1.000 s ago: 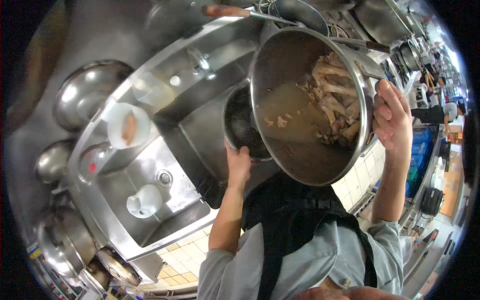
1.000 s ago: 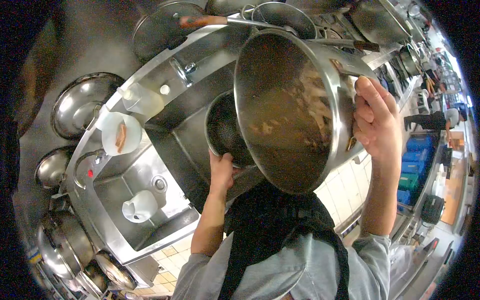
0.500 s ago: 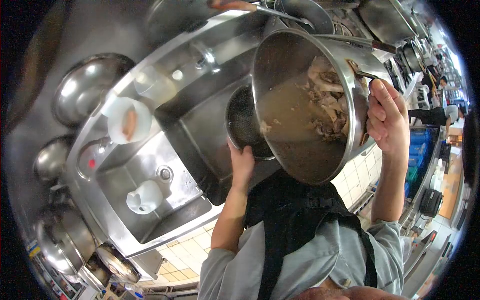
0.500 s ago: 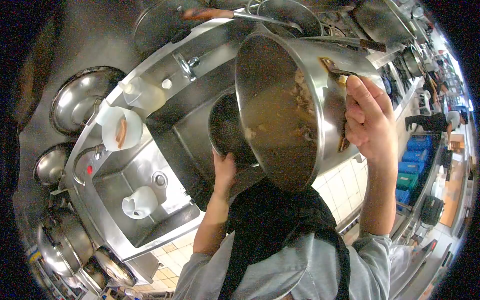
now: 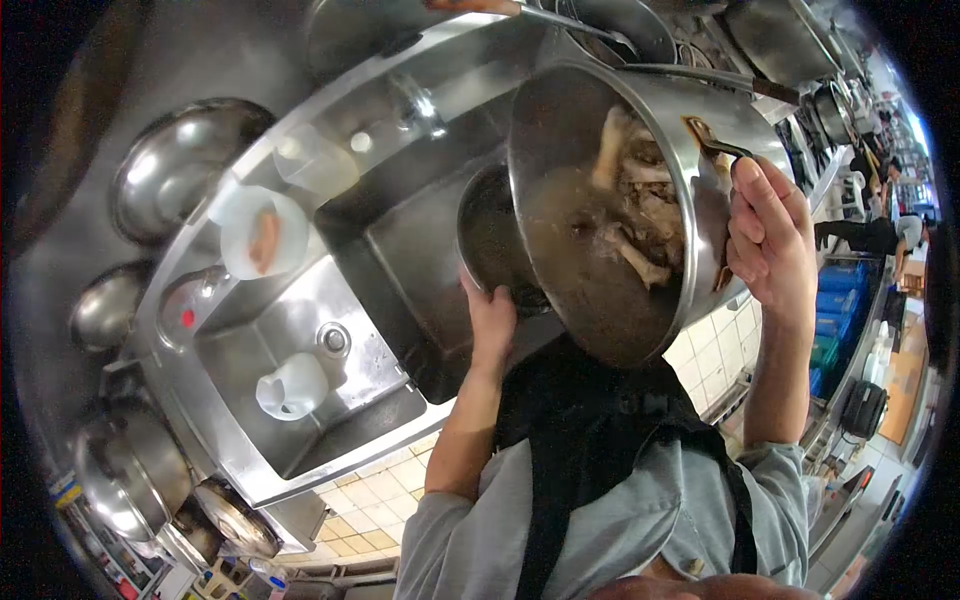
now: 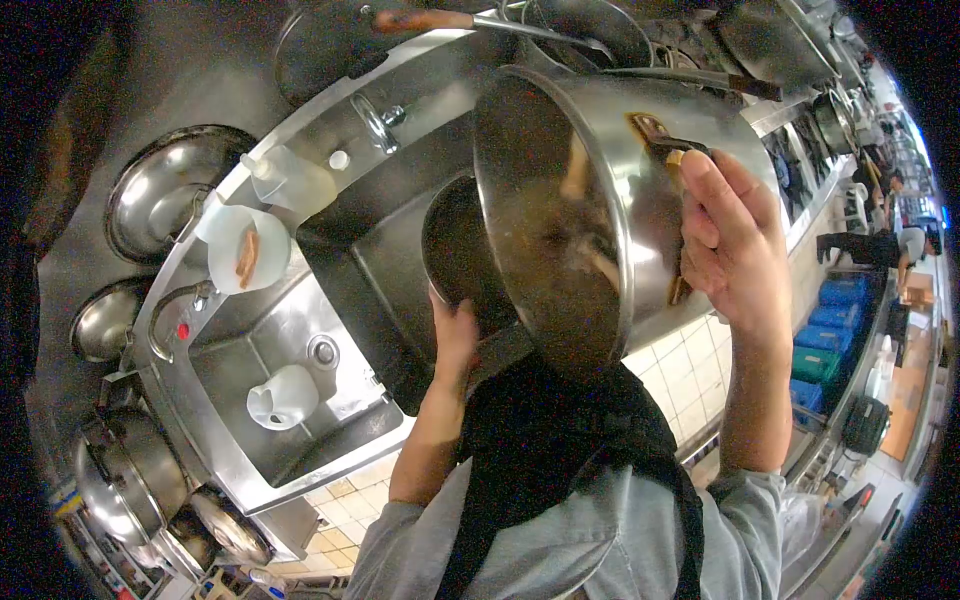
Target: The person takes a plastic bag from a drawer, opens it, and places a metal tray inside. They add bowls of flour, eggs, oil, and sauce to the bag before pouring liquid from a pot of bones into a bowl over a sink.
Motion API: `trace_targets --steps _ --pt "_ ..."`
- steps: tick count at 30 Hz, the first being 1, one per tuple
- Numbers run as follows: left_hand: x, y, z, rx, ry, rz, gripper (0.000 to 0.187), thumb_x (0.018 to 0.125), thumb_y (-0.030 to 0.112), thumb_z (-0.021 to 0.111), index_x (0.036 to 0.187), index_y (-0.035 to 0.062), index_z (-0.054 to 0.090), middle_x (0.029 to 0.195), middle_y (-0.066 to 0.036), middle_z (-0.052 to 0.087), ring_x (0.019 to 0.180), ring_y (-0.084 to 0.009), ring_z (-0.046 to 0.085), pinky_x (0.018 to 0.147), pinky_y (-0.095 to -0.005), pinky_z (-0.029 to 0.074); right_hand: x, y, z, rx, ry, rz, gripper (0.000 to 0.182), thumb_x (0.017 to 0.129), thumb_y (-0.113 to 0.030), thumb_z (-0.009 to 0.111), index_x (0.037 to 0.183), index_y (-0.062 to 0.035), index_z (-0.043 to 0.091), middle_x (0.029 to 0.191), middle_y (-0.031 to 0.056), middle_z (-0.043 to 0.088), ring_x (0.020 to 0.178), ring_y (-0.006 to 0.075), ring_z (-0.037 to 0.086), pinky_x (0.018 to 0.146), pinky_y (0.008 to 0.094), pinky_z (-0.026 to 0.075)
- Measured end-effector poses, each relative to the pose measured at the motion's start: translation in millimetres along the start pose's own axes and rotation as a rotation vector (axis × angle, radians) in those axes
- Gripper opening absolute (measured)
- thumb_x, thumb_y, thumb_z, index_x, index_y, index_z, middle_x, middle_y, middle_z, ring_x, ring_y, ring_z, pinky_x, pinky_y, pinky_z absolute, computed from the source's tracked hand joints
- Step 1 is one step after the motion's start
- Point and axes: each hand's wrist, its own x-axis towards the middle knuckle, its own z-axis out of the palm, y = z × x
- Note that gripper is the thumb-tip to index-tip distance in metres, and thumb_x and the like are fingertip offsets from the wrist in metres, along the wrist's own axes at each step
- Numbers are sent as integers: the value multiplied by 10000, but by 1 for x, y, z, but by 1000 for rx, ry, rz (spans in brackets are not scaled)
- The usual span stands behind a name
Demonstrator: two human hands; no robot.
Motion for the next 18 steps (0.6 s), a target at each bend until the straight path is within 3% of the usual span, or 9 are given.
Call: trace_targets --steps 3,5,15,17,18 --pt "-2 -11 -2 -18 8 -33 753 838 -93 420 1535 78 191 1374 -194 472 1254 -278 483 1044 -354 390 -1 2 0 3 -13 19 187 1013 -282 572 935 -112 565 593 -75 384 379 13 299 327 198 240" --pt "2 -24 -6 107 11 109 752 843 -96 420 1536 75 185 1377 -202 470 1263 -287 477 1055 -354 381 -2 2 4 -12 -20 10 192 1009 -286 578 950 -104 574 594 -75 387 378 13 300 327 198 246" --pt "4 -22 -7 81 -2 81 761 842 -99 423 1540 63 165 1418 -206 450 1297 -290 455 1093 -348 339 -2 3 12 -18 0 26 224 993 -302 604 1009 -79 601 593 -73 389 392 13 308 338 200 255" --pt "6 -21 -8 136 -9 125 767 841 -100 421 1543 63 157 1429 -209 441 1304 -289 452 1084 -347 352 -2 1 21 -21 10 45 241 1024 -279 557 853 -111 530 586 -81 388 363 6 291 319 195 240" --pt "8 -24 -9 135 -4 125 767 841 -100 421 1543 63 157 1429 -209 441 1304 -289 452 1084 -347 352 -1 1 21 -22 5 46 241 1024 -279 557 853 -111 530 586 -81 388 363 6 291 319 195 240"
